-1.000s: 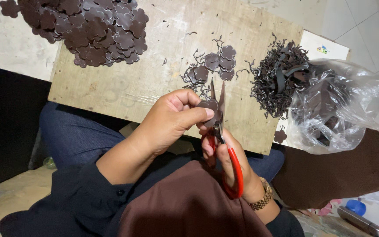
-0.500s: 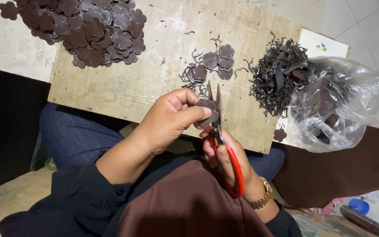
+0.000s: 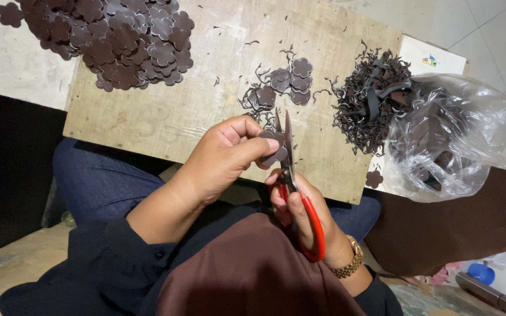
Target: The person uses red-handled scissors to trim the edges of dark brown flower-shaped pieces of material. They hold each piece with the left hand and cut with the right, placing finished pieces on a wooden board and discarding trimmings into a plastic bag.
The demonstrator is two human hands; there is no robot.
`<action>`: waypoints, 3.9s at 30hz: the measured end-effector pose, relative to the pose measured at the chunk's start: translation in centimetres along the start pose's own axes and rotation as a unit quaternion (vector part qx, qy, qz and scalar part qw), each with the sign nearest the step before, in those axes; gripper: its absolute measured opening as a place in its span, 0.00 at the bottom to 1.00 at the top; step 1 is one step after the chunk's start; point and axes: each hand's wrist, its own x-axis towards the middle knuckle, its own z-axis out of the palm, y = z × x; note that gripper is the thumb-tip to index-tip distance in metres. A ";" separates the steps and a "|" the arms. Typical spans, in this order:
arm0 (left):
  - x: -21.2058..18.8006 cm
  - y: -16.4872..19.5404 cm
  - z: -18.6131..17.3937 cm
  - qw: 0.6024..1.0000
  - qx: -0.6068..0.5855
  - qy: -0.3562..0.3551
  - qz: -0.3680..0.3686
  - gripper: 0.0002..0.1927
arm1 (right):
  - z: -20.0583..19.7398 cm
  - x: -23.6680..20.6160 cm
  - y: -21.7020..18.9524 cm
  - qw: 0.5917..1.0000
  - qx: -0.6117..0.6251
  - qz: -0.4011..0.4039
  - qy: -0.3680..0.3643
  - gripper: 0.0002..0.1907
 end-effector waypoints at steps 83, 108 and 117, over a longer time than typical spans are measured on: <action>0.2 0.1 -0.6 0.997 0.052 0.017 0.052 0.11 | -0.7 -0.1 0.9 0.999 0.030 0.016 -0.029 0.30; -0.2 0.6 -0.3 0.993 0.105 0.019 0.048 0.18 | -0.8 0.1 0.8 0.999 0.025 0.014 -0.038 0.38; -0.3 0.7 -0.3 0.994 0.094 0.020 0.045 0.19 | -1.1 -0.1 0.9 0.999 0.014 0.008 -0.044 0.37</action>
